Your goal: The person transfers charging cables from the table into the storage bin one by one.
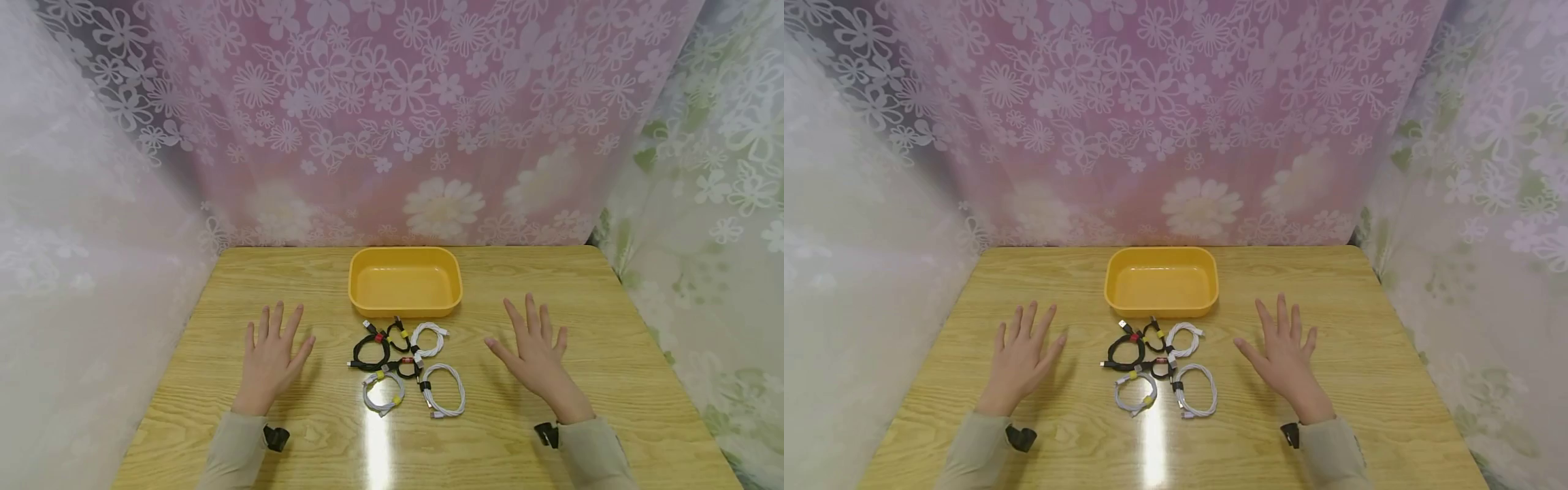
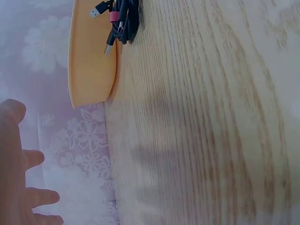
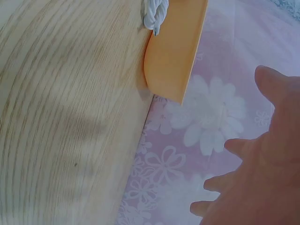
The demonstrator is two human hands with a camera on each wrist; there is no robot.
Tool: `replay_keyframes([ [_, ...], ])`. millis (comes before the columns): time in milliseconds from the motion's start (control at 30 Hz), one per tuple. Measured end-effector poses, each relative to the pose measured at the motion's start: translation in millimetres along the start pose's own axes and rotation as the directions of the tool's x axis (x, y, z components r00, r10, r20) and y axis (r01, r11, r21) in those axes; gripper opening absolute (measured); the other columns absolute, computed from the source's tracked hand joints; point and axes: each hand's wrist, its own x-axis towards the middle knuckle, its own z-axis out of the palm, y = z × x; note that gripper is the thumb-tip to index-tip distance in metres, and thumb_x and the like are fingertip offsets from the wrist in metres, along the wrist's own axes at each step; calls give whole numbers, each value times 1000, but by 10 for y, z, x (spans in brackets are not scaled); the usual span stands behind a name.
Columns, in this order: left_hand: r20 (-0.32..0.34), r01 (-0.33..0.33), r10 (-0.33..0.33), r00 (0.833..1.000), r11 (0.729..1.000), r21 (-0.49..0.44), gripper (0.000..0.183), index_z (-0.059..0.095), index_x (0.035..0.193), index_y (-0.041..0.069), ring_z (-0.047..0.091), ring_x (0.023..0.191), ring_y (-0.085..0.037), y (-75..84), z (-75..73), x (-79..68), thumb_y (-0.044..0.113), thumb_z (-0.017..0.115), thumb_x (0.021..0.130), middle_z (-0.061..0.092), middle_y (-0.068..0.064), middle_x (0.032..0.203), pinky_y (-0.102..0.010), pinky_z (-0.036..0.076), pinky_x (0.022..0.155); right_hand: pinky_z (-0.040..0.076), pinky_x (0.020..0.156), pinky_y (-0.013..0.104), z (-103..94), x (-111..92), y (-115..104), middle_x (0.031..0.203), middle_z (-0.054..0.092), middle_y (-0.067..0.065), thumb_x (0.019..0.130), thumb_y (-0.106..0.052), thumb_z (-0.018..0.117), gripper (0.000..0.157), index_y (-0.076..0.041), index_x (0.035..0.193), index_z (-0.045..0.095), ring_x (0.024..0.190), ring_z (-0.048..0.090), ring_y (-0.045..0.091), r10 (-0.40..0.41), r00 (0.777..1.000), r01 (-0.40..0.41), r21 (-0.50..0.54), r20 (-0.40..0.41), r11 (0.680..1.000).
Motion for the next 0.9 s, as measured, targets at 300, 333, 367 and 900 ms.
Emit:
replay_keyframes([
  [300,-12,18,-18,1000,1000,-6,64,33,155,18,21,144,-46,15,30,14,49,46,102,28,-24,156,-70,17,107,-12,100,76,43,43,-28,163,-14,18,100,-48,52,81,-18,160,8,146,-13,48,5,1000,-5,107,6,994],
  [333,-17,16,-16,1000,1000,-12,63,33,155,17,23,143,-46,21,35,22,49,46,102,30,-24,155,-70,17,107,-10,100,76,47,53,-35,163,-11,20,100,-48,53,80,-17,160,9,146,-10,49,5,1000,-4,117,-5,993],
  [367,-23,15,-15,1000,1000,-16,63,34,155,17,24,142,-46,27,40,31,48,46,102,31,-24,154,-70,18,107,-8,101,76,52,64,-43,163,-8,21,100,-47,53,79,-15,160,11,146,-6,50,3,1000,-1,129,-19,992],
  [900,-109,-40,35,993,998,-41,58,40,151,12,43,128,-48,143,106,162,41,51,101,44,-26,144,-65,33,101,3,103,75,148,132,-107,160,15,25,100,-36,57,72,-7,156,22,145,13,48,-2,994,36,303,-110,952],
])
